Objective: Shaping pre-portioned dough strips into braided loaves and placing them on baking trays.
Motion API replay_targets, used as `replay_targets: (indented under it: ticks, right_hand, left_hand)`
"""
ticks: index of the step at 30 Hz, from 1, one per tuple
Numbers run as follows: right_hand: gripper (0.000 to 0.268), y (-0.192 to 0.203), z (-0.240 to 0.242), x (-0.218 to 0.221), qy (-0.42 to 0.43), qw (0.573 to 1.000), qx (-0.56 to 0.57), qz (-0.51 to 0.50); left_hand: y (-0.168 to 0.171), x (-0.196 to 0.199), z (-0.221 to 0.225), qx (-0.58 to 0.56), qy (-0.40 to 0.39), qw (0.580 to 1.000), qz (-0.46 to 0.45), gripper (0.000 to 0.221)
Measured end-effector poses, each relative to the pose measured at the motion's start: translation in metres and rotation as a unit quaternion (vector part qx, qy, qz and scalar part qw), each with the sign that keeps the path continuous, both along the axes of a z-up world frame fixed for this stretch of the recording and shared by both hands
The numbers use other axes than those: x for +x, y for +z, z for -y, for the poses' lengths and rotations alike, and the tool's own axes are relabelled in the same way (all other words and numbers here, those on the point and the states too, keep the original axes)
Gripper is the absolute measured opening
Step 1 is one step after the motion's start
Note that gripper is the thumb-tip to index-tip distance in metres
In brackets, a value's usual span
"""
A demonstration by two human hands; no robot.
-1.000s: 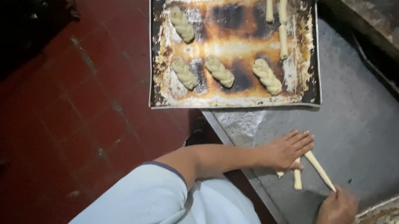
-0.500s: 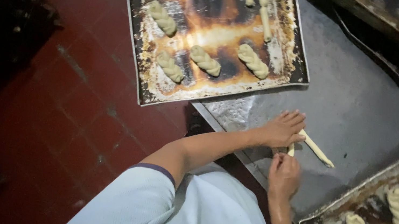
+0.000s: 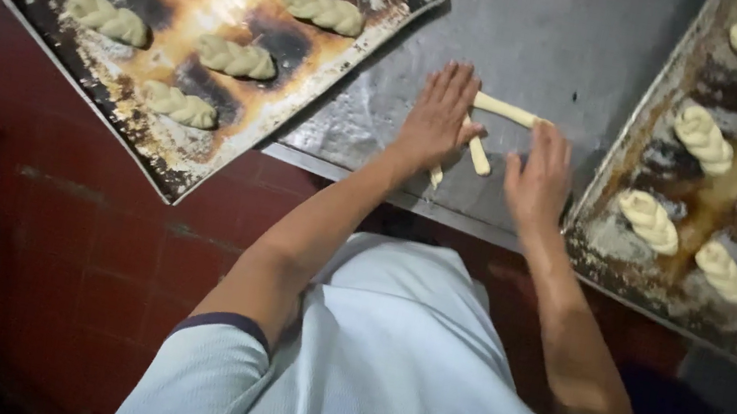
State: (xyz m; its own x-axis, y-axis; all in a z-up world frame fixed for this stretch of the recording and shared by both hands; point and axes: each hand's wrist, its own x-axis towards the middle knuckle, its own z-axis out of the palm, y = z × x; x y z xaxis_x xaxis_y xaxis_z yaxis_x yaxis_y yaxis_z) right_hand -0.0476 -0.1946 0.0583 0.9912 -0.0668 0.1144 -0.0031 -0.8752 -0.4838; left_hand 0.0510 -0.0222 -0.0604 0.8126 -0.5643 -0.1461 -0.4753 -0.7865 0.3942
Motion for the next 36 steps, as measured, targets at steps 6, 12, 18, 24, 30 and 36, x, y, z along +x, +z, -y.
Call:
replay_targets:
  ticks: [6, 12, 18, 24, 30, 36]
  right_hand:
    - [0.017, -0.086, 0.071, 0.056, 0.101, 0.99, -0.093, -0.021]
    - [0.021, -0.066, 0.067, 0.049, -0.001, 0.991, 0.038, -0.129]
    - [0.01, -0.059, 0.01, 0.011, -0.084, 0.995, 0.057, 0.022]
    - [0.048, -0.002, -0.026, -0.005, 0.093, 0.994, 0.037, -0.042]
    - [0.016, -0.018, -0.013, 0.004, 0.007, 0.998, 0.017, -0.067]
    - [0.019, 0.003, -0.05, -0.015, 0.23, 0.972, 0.023, 0.036]
  left_hand:
    - [-0.014, -0.003, -0.013, -0.186, 0.068, 0.978, 0.059, 0.091]
    - [-0.015, -0.094, -0.026, -0.171, 0.037, 0.975, 0.14, 0.027]
    - [0.059, -0.033, -0.042, -0.419, 0.287, 0.833, -0.219, 0.026]
    - [0.057, -0.03, -0.025, -0.479, 0.254, 0.834, -0.103, 0.02]
    - [0.062, -0.059, -0.062, -0.26, -0.023, 0.964, 0.057, 0.049]
    - [0.049, -0.039, -0.092, -0.101, 0.134, 0.983, 0.074, 0.022]
